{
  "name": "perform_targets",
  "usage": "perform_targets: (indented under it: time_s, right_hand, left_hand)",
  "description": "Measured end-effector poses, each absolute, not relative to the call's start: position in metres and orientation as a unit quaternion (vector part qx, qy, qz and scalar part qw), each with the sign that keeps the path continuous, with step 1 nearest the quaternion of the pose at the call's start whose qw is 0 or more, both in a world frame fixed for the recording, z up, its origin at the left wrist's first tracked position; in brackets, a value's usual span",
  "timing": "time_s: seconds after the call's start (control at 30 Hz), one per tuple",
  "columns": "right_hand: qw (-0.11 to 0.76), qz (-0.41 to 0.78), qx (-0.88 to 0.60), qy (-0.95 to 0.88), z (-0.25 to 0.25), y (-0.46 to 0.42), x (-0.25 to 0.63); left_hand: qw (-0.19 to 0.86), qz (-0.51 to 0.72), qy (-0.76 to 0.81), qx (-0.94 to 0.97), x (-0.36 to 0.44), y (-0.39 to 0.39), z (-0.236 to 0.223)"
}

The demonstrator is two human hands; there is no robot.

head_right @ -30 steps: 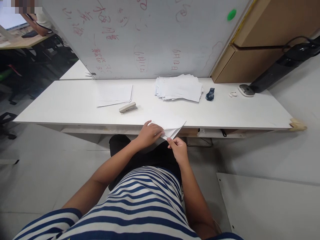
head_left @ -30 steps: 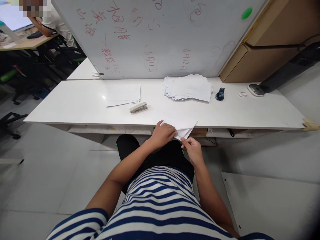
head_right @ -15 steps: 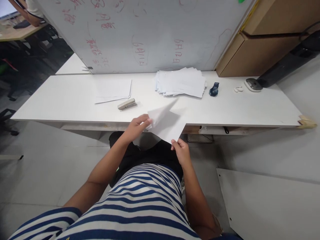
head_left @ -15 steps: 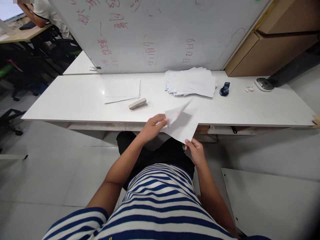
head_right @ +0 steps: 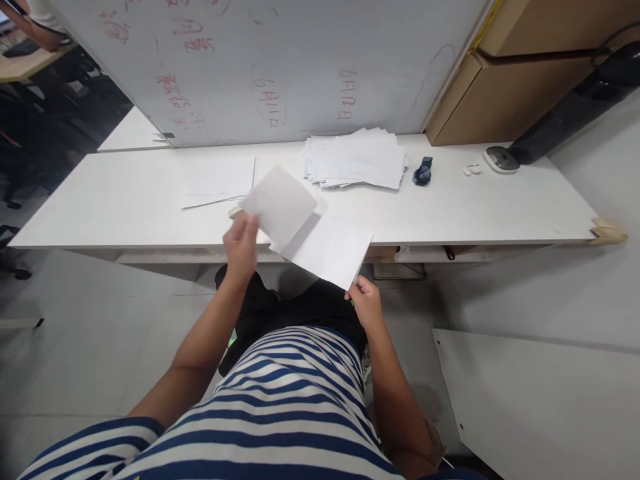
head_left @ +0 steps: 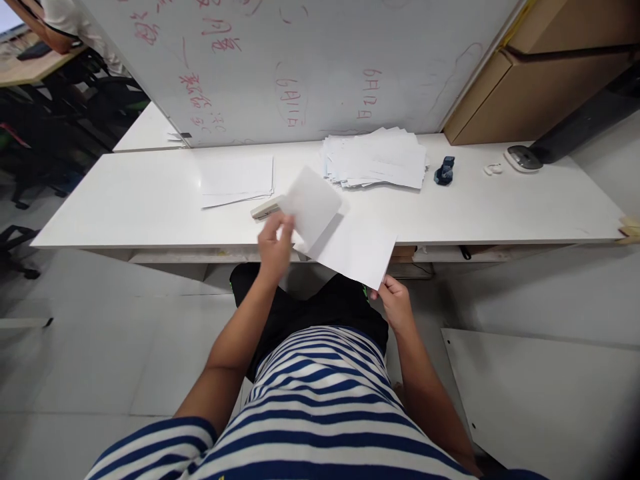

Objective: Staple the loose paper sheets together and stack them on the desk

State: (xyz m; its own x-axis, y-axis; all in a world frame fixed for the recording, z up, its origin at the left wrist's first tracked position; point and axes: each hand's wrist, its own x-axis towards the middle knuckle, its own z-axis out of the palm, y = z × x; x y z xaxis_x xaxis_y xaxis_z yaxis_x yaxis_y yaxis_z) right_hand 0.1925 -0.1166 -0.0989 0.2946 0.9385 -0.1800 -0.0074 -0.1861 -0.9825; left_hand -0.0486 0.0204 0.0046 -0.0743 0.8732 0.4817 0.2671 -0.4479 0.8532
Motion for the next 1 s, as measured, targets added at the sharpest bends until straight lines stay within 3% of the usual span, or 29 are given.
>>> perform_targets:
  time_s: [0.13, 0.23, 0.37, 0.57, 0.7, 0.77, 0.93, 1.0]
  right_hand:
    - [0.505, 0.464, -0.615, -0.390, -0.098, -0.111, 0.187]
    - [0.499, 0.470, -0.609, -0.399, -0.092, -0.107, 0.182]
    - [0.497, 0.462, -0.612, -0.407, -0.081, -0.107, 0.180]
    - [0.497, 0.455, -0.606, -0.423, -0.077, -0.112, 0.183]
    - [0.507, 0.466, -0.592, -0.420, -0.079, -0.113, 0.181]
    - [0.508, 0.473, -0.584, -0.421, -0.080, -0.113, 0.181]
    - [0.517, 0.493, -0.556, -0.425, -0.085, -0.114, 0.180]
    - [0.521, 0.504, -0.541, -0.426, -0.086, -0.115, 0.180]
  left_hand:
    - [0.185, 0.320, 0.259, 0.892, -0.016, -0.014, 0.003]
    - [0.106, 0.187, 0.225, 0.950, 0.004, -0.030, -0.004]
    - [0.090, 0.177, 0.302, 0.932, 0.005, -0.026, -0.008]
    - [0.122, 0.425, 0.489, 0.752, -0.034, 0.012, 0.008]
    - [0.152, 0.477, 0.507, 0.702, -0.045, 0.016, 0.016]
    - [0.161, 0.434, 0.454, 0.761, -0.039, 0.009, 0.013]
    - [0.110, 0.137, 0.273, 0.946, -0.013, -0.020, -0.013]
    - [0.082, 0.079, 0.261, 0.959, -0.006, -0.029, -0.024]
